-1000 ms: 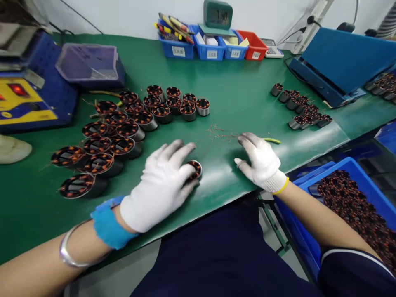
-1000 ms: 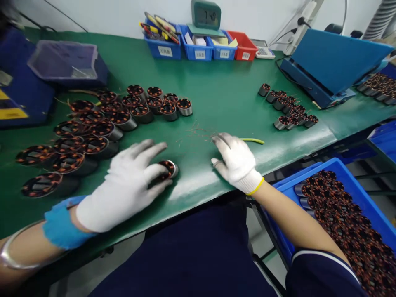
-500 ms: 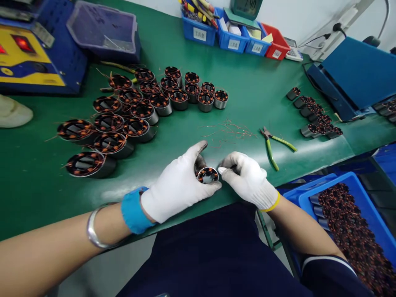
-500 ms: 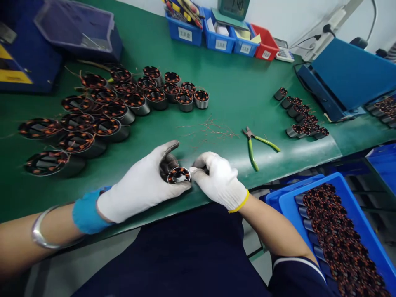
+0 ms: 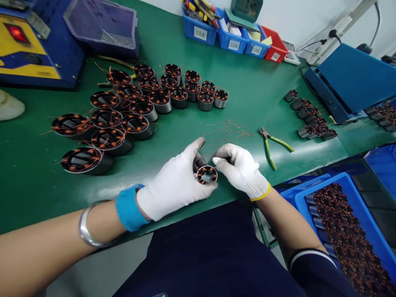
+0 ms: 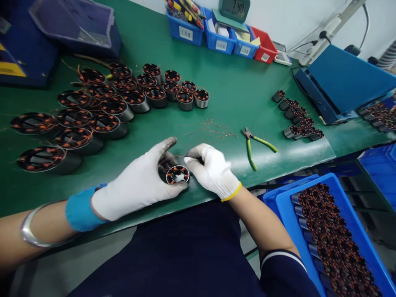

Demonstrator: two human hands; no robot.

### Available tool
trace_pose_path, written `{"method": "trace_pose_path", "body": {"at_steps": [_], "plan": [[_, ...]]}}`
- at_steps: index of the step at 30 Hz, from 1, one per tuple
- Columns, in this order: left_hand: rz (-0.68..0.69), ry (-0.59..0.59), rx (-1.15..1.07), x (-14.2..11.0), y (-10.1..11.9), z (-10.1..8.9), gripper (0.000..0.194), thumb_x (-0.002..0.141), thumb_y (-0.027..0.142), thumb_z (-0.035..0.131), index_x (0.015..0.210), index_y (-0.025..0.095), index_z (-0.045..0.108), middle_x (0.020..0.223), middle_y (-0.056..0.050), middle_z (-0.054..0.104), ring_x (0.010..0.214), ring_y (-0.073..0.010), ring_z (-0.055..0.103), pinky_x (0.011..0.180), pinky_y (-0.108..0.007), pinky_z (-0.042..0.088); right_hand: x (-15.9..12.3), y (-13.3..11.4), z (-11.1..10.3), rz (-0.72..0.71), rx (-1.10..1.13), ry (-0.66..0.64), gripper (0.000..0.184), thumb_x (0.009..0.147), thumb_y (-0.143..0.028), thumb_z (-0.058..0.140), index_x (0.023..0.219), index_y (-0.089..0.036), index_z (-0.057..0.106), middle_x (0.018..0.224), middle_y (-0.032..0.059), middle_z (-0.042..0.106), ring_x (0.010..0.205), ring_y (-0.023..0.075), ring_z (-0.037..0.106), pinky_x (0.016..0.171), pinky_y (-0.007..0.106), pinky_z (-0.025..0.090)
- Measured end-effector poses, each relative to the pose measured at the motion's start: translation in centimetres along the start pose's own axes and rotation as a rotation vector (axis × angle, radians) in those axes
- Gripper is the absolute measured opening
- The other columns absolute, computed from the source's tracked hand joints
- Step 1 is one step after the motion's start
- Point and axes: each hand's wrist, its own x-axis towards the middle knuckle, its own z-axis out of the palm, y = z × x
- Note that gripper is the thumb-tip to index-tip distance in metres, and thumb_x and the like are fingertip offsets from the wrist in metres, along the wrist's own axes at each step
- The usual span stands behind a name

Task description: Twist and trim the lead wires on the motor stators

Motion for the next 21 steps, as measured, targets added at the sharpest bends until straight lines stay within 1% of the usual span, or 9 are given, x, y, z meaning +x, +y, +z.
{"method": "trace_pose_path", "body": {"at_steps": [3,5,7,9,12,14,16,18,21], "plan": [[-0.014,-0.031,0.012,0.1,0.2,-0.4,0.102,0.061,0.038,0.07,0.15,0.013,0.026,0.095,-0.004,0.068,0.082,-0.0224,0.068,0.077,-0.036,0.055,-0.5,1.9,-0.6,0.002,-0.214,0.207,0.012,0.084,-0.028,0.054,0.082,-0.019,0.062,0.087,0.0057,0.065,0.085,0.0198,0.061,0.083,0.036,0.049],[-0.013,-0.032,0.018,0.1,0.1,-0.4,0.106,0.061,0.04,0.071,0.151,0.014,0.023,0.099,-0.006,0.067,0.082,-0.0227,0.067,0.076,-0.037,0.055,-0.7,2.3,-1.3,0.031,-0.207,0.261,0.016,0.086,-0.03,0.053,0.084,-0.018,0.063,0.088,0.007,0.065,0.085,0.0208,0.062,0.083,0.037,0.049],[-0.01,-0.01,0.01,0.2,-0.2,-0.3,0.11,0.06,0.042,0.072,0.152,0.014,0.019,0.109,-0.01,0.066,0.081,-0.0231,0.066,0.074,-0.039,0.056,-0.8,1.8,-1.7,0.081,-0.094,0.185,0.023,0.086,-0.037,0.054,0.095,-0.018,0.064,0.095,0.0077,0.067,0.089,0.021,0.063,0.083,0.037,0.051],[0.002,0.009,-0.015,0.2,-0.4,-0.3,0.114,0.059,0.042,0.073,0.153,0.015,0.015,0.12,-0.015,0.062,0.078,-0.0225,0.066,0.072,-0.041,0.057,-0.7,0.7,-1.6,0.061,-0.042,0.056,0.032,0.081,-0.043,0.062,0.102,-0.019,0.064,0.103,0.0075,0.068,0.096,0.0217,0.063,0.091,0.04,0.049],[0.014,-0.02,-0.071,0.3,-0.3,-0.4,0.115,0.061,0.038,0.072,0.154,0.016,0.009,0.117,-0.014,0.063,0.078,-0.0231,0.067,0.074,-0.041,0.058,-0.1,-0.2,-1.1,-0.054,-0.07,-0.079,0.017,0.083,-0.036,0.062,0.082,-0.02,0.066,0.084,0.0003,0.069,0.081,0.0158,0.063,0.112,0.047,0.033],[0.012,-0.056,-0.083,0.3,-0.3,-0.6,0.114,0.063,0.036,0.071,0.154,0.014,0.007,0.106,-0.01,0.066,0.082,-0.0247,0.067,0.077,-0.041,0.058,0.3,0.2,-0.9,-0.1,-0.128,-0.074,0.022,0.088,-0.03,0.056,0.07,-0.019,0.063,0.069,-0.0029,0.064,0.071,0.0129,0.06,0.115,0.048,0.026],[0.018,-0.072,-0.083,0.2,-0.4,-0.7,0.114,0.063,0.035,0.071,0.155,0.012,0.007,0.103,-0.01,0.066,0.085,-0.0255,0.068,0.079,-0.041,0.058,0.5,0.8,-1.1,-0.106,-0.244,0.037,0.023,0.088,-0.032,0.057,0.07,-0.019,0.063,0.072,0.0001,0.065,0.077,0.016,0.061,0.113,0.049,0.029],[0.023,-0.052,-0.085,0.2,-0.7,-0.6,0.116,0.062,0.034,0.072,0.155,0.014,0.005,0.113,-0.012,0.065,0.085,-0.0247,0.068,0.078,-0.041,0.059,0.5,0.8,-1.3,-0.091,-0.275,0.142,0.021,0.086,-0.037,0.059,0.083,-0.018,0.066,0.087,0.0055,0.068,0.089,0.0204,0.062,0.105,0.046,0.039],[0.036,-0.059,-0.104,0.2,-1.3,-0.3,0.121,0.064,0.034,0.072,0.155,0.016,-0.006,0.13,-0.017,0.058,0.088,-0.024,0.069,0.08,-0.04,0.059,0.5,-0.4,-1.0,-0.101,-0.141,0.074,0.04,0.078,-0.045,0.067,0.108,-0.018,0.064,0.112,0.0088,0.066,0.105,0.0228,0.06,0.096,0.04,0.047]]}}
